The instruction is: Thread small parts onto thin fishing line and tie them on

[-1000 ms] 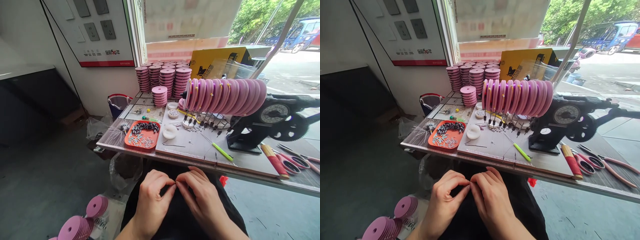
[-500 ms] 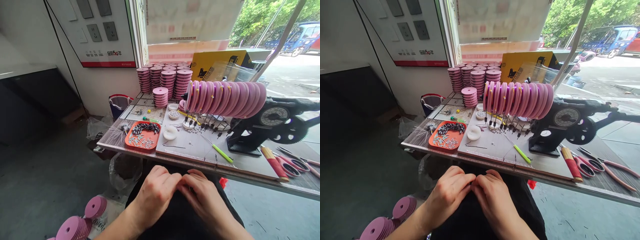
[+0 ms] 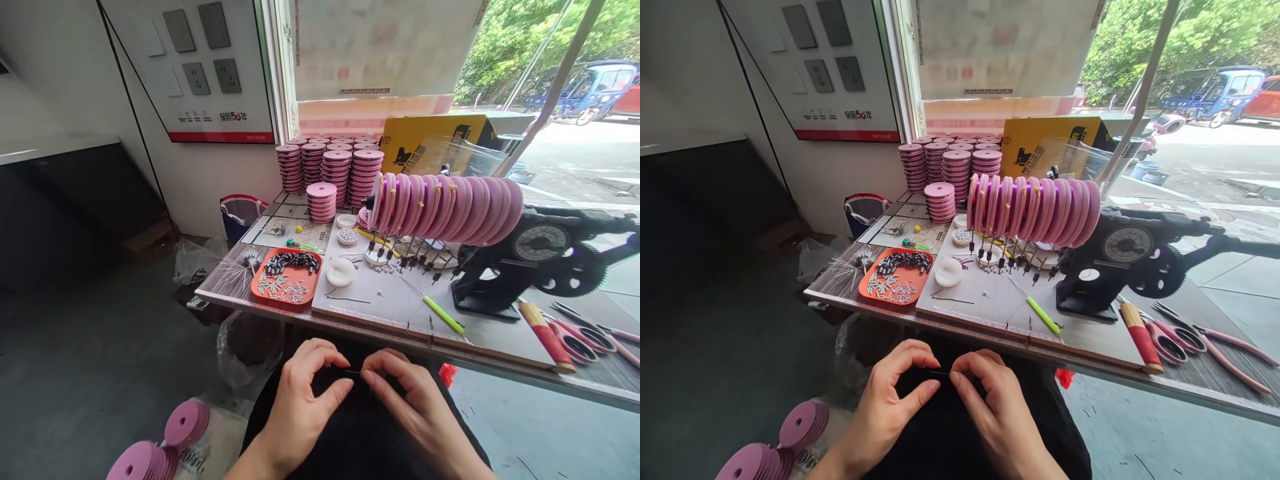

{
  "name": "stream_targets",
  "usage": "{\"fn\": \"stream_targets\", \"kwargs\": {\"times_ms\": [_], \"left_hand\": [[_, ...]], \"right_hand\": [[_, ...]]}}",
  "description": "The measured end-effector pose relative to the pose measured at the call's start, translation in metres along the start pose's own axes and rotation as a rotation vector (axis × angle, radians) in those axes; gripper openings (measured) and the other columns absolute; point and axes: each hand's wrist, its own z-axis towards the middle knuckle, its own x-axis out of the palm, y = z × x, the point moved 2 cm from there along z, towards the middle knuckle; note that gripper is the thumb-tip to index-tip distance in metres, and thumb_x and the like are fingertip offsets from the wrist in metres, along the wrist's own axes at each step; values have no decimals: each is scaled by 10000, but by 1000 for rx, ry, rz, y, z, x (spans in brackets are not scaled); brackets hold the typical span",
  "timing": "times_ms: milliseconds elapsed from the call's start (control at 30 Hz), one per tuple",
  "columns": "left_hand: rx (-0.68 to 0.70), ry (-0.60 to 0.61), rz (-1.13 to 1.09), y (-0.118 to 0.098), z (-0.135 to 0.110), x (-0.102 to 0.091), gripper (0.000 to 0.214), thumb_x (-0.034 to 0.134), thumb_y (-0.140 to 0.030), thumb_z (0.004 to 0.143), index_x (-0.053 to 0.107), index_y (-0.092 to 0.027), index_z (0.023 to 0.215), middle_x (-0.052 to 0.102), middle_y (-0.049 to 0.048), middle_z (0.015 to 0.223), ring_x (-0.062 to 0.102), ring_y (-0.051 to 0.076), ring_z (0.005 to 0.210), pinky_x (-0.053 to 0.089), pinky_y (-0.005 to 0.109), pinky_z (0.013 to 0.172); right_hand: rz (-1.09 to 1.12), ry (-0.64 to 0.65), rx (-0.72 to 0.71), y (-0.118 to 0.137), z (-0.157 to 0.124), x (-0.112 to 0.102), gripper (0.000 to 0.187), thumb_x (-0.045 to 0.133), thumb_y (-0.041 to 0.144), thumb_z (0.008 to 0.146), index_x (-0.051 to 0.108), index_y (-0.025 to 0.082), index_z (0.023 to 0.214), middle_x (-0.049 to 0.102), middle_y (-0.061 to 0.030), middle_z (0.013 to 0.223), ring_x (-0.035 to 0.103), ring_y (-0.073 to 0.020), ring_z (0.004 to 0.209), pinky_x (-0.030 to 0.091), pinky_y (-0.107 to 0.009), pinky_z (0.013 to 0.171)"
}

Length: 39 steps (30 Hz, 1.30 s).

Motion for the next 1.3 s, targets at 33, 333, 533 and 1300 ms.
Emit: {"fn": "stream_targets", "kwargs": {"times_ms": [33,333,533,1300], "left_hand": [[10,-4,1,-1,0,0,49,631,-159,759,604,-190,787,614,23,842,591,164,806,480,273,734],[26,-18,62,2,0,5,126,524,-208,843,561,-182,725,603,31,766,568,169,750,454,282,676],[-40,0,29,5,1,6,230,498,-313,864,551,-177,686,579,24,705,551,164,691,428,280,634],[37,112,852,32,133,-70,220,567,-47,679,690,-224,641,681,42,726,590,226,769,437,326,696]], "right_hand": [[-7,-3,-10,0,0,1,273,460,336,899,550,185,690,581,-15,657,546,-161,642,435,-237,567],[-285,-70,-245,4,1,6,114,448,231,895,547,196,850,598,7,629,568,-155,590,462,-284,628],[-433,-72,-404,10,6,11,226,355,136,920,510,196,767,601,15,618,561,-123,527,440,-333,757],[-291,77,-341,-9,15,13,129,409,172,912,430,227,797,553,26,652,563,-134,584,474,-226,561]]}}
